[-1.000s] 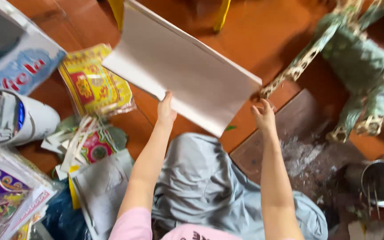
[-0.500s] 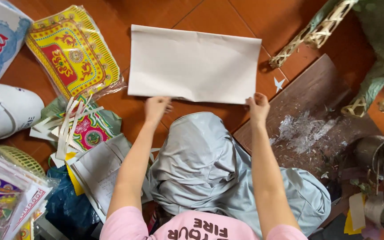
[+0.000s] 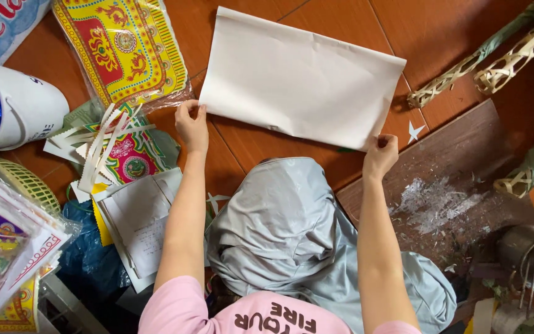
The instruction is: Cutting paper and applying it to a bamboo-frame giraffe model.
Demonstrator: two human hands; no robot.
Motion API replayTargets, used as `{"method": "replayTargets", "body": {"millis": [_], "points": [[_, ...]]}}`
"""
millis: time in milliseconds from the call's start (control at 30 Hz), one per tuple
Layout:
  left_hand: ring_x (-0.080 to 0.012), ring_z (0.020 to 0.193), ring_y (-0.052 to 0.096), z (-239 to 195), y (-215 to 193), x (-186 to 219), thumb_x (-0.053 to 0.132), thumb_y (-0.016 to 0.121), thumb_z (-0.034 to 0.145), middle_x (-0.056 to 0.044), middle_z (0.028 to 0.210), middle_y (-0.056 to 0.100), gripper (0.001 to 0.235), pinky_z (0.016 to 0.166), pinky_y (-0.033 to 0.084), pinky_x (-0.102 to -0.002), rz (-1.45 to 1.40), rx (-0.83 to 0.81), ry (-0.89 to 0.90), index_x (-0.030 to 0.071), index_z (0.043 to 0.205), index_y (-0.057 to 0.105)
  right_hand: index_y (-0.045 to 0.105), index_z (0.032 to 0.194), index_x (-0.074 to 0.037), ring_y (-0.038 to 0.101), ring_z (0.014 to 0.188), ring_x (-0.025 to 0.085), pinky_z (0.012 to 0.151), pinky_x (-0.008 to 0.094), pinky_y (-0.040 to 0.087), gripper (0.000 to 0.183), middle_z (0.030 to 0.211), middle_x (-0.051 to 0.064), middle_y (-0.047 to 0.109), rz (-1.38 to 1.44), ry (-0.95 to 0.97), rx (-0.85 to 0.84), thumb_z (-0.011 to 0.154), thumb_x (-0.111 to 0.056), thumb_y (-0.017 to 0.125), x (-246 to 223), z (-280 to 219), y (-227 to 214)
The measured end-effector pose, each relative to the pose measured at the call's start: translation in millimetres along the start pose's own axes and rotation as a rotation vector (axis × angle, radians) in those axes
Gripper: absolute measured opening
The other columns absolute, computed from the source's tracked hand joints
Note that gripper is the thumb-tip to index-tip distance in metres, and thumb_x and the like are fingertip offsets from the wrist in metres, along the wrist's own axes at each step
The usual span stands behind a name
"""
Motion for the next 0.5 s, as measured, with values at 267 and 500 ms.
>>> {"method": "replayTargets", "body": {"millis": [267, 500], "points": [[-0.0179, 0.082, 0.066, 21.0, 7.8, 8.3, 0.005, 0.08, 0.09, -0.011, 0.093, 0.067, 0.012, 0.076, 0.055, -0.032, -0.091, 0.022, -0.004, 0.002, 0.095, 0.069, 0.057, 0.095, 0.003, 0.066, 0.084, 0.027, 0.077, 0.038, 0.054, 0.015, 0.094, 0.014, 0.068, -0.046, -0.24, 0.101, 0.095, 0.001, 0.072, -6.6, 3.0, 5.0], [-0.0226, 0.075, 0.067, 26.0, 34.7, -40.8, 0.008, 0.076, 0.097, -0.009, 0.085, 0.071, 0.015, 0.073, 0.055, -0.036, -0.138, -0.125, -0.167, 0.002, 0.098, 0.061, 0.048, 0.103, -0.001, 0.067, 0.087, 0.023, 0.074, 0.039, 0.057, 0.019, 0.096, 0.012, 0.067, -0.051, -0.155, 0.051, 0.103, -0.003, 0.067, 1.3, 14.6, 13.3]]}}
Point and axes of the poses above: each hand's wrist, its own z-axis towards the middle knuckle, its own y-axis out of the palm, x = y × z, the point moved 6 cm from there along z, towards the middle knuckle
